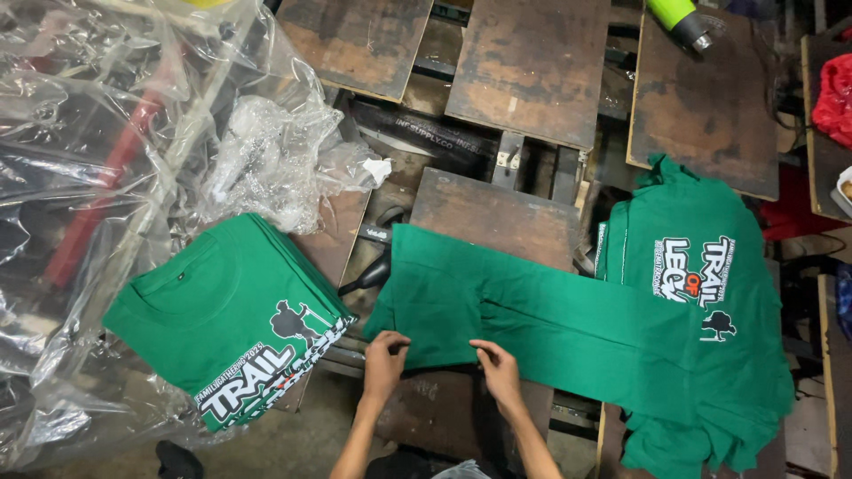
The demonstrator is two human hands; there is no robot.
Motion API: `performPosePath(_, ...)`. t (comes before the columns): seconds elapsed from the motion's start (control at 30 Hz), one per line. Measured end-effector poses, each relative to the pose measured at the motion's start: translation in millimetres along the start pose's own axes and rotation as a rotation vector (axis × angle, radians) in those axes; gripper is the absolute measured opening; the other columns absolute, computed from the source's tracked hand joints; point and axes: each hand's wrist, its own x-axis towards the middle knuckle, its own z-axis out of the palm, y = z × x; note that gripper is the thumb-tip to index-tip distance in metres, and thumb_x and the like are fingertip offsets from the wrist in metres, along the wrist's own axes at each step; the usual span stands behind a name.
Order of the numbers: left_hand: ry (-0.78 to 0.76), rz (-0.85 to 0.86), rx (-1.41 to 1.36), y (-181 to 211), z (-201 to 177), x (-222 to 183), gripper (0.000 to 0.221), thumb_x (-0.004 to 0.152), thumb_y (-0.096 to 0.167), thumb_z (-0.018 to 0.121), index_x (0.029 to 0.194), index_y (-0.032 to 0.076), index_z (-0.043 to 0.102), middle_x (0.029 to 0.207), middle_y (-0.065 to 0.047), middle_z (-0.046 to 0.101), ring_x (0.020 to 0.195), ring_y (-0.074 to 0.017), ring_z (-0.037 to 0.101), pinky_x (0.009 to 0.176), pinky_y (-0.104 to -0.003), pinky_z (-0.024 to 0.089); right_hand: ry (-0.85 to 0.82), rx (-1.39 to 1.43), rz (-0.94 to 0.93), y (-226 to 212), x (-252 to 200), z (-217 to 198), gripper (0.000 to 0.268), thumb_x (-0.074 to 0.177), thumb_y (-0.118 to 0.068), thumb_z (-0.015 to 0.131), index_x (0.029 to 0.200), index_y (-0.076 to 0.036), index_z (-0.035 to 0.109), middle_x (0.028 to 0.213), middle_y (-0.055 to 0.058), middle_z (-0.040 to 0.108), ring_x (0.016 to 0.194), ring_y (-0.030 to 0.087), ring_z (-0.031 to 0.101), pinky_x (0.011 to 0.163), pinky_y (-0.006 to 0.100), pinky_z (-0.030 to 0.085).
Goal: The person folds green t-shirts by hand on a workbench, smoothing them and stacking them on top of each other.
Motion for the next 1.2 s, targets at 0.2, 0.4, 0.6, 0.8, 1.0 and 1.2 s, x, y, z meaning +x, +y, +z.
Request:
performPosePath(0.2, -0.033, -0.028, -0.319, 6, -9, 12, 0.016, 0.083, 0.000, 0.076, 0.093, 0.011, 0.083, 0.101, -0.003, 0.083, 0.097, -0.0115, 0.074, 0.091, -0.024, 0.055, -0.079, 0.107, 0.081, -18, 12, -11, 0.043, 0.098, -0.003, 0.046, 0.122, -0.014, 0.080, 0.112, 0.006, 0.078, 0.080, 0.012, 0.068, 0.072, 0.026, 0.056)
performPosePath(0.4, 0.003, -0.118, -0.227, 13, -6, 63, 0.016, 0.085, 0.013, 0.077, 0.096, 0.022, 0.085, 0.102, -0.006, 0.081, 0.107, -0.0228, 0.073, 0.096, -0.037, 0.053, -0.137, 0.013, -0.184, -33, 78, -15, 0.044, 0.089, 0.011, 0.058, 0.126, -0.004, 0.075, 0.121, 0.018, 0.076, 0.114, 0.024, 0.066, 0.107, 0.044, 0.047)
performPosePath(0.6, 0.192, -0.357, -0.911, 73, 2, 126, 0.023, 0.099, 0.001, 0.058, 0.118, -0.004, 0.069, 0.125, -0.024, 0.065, 0.096, -0.0287, 0.070, 0.088, -0.049, 0.065, -0.070, 0.031, -0.103, -103, 118, -6, 0.050, 0.103, -0.022, 0.063, 0.149, -0.010, 0.050, 0.104, 0.016, 0.078, 0.080, 0.020, 0.073, 0.070, 0.029, 0.054)
performPosePath(0.8, 0.342, 0.071, -0.037, 57, -10, 91, 0.024, 0.092, -0.001, 0.064, 0.114, 0.006, 0.072, 0.107, -0.017, 0.073, 0.104, -0.0358, 0.071, 0.086, -0.047, 0.059, 0.206, -0.377, -0.152, -91, 88, -14, 0.023, 0.100, -0.020, 0.064, 0.121, -0.017, 0.072, 0.087, 0.013, 0.078, 0.080, 0.032, 0.074, 0.074, 0.043, 0.057)
performPosePath(1.0, 0.220, -0.105, 0.049, -18, 26, 95, 0.043, 0.085, 0.004, 0.079, 0.124, 0.008, 0.063, 0.096, -0.011, 0.073, 0.070, -0.0239, 0.071, 0.065, -0.036, 0.059, 0.241, -0.420, -0.047, -8, 100, 8, 0.023, 0.090, -0.044, 0.078, 0.097, -0.022, 0.080, 0.076, 0.004, 0.077, 0.072, 0.026, 0.074, 0.071, 0.038, 0.057)
performPosePath(1.2, 0.227, -0.138, 0.076, -25, 26, 105, 0.032, 0.089, -0.001, 0.073, 0.117, 0.013, 0.064, 0.085, -0.010, 0.074, 0.073, -0.0281, 0.073, 0.068, -0.039, 0.058, 0.269, -0.432, -0.018, 0, 111, 15, 0.022, 0.091, -0.040, 0.077, 0.091, -0.018, 0.079, 0.074, 0.006, 0.076, 0.076, 0.033, 0.074, 0.071, 0.043, 0.056)
